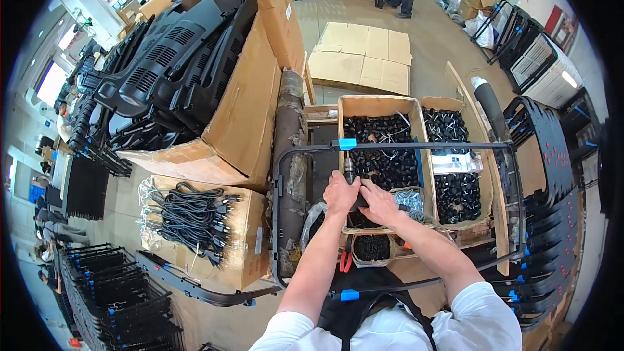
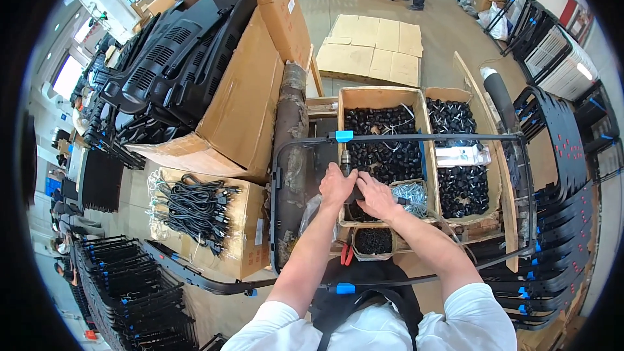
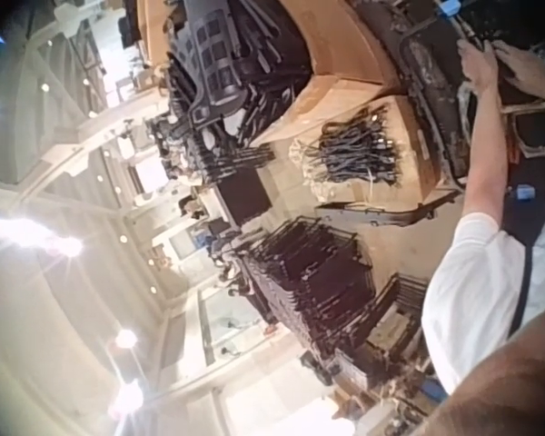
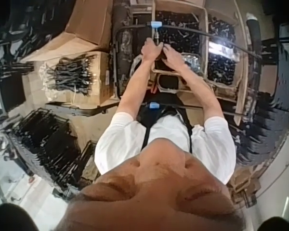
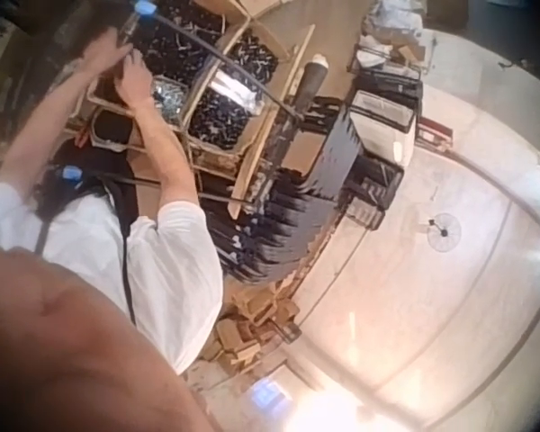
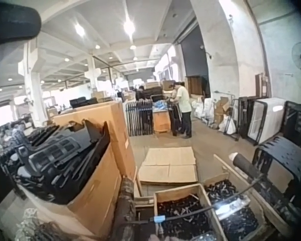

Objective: Assembling treadmill motor housing components by screwing plastic covers onto a metal frame and securing internal power cables with zip ties.

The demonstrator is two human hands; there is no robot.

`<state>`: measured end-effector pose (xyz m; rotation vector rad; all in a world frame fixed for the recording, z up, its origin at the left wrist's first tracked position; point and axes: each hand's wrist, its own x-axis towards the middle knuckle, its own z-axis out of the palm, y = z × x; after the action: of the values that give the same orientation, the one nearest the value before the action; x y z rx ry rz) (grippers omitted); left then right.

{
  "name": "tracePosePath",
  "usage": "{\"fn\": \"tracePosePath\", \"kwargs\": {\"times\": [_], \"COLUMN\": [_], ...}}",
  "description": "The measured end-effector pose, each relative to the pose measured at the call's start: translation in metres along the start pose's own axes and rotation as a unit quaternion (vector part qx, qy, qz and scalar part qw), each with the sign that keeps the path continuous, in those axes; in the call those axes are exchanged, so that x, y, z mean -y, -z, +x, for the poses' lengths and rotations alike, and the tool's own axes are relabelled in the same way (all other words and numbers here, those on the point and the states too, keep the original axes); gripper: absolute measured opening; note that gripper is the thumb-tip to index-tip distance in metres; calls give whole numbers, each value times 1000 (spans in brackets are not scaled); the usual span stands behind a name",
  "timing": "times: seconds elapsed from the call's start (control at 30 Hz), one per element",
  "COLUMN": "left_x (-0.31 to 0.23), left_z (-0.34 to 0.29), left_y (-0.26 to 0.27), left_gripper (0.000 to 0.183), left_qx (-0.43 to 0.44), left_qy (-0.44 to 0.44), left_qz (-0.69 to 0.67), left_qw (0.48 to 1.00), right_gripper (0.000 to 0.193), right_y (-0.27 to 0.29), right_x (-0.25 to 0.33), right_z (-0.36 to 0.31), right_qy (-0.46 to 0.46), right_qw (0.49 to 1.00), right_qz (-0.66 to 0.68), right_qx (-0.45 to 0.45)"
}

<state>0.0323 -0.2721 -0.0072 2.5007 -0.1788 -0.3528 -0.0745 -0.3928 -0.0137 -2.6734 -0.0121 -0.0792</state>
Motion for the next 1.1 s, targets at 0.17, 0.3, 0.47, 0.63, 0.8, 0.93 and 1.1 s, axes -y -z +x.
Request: {"fn": "tracePosePath", "kwargs": {"times": [0.17, 0.3, 0.47, 0.63, 0.8, 0.93, 1.1], "left_x": [2, 5, 8, 10, 19, 24, 57], "left_z": [-5, -7, -6, -13, -27, -72, -182], "left_y": [3, 5, 4, 5, 3, 16, 24], "left_gripper": [62, 63, 63, 64, 65, 64, 67], "left_qx": [17, 28, 34, 27, 19, 27, 78], "left_qy": [4, 2, -4, -18, -13, 0, 39], "left_qz": [-11, -19, -27, -40, -37, -44, -359], "left_qw": [1000, 999, 999, 999, 999, 999, 929], "right_gripper": [66, 66, 66, 65, 66, 66, 73], "right_y": [4, 7, 8, 10, 5, 21, 55], "right_x": [9, 14, 17, 21, 29, 62, 132], "right_z": [-3, -5, -6, -11, -28, -67, -162], "right_qy": [-31, -33, -38, -46, -23, -42, 20], "right_qw": [999, 999, 998, 998, 999, 999, 999], "right_qz": [15, 17, 10, -10, -10, -8, 11], "right_qx": [35, 39, 45, 47, 25, 24, -40]}}
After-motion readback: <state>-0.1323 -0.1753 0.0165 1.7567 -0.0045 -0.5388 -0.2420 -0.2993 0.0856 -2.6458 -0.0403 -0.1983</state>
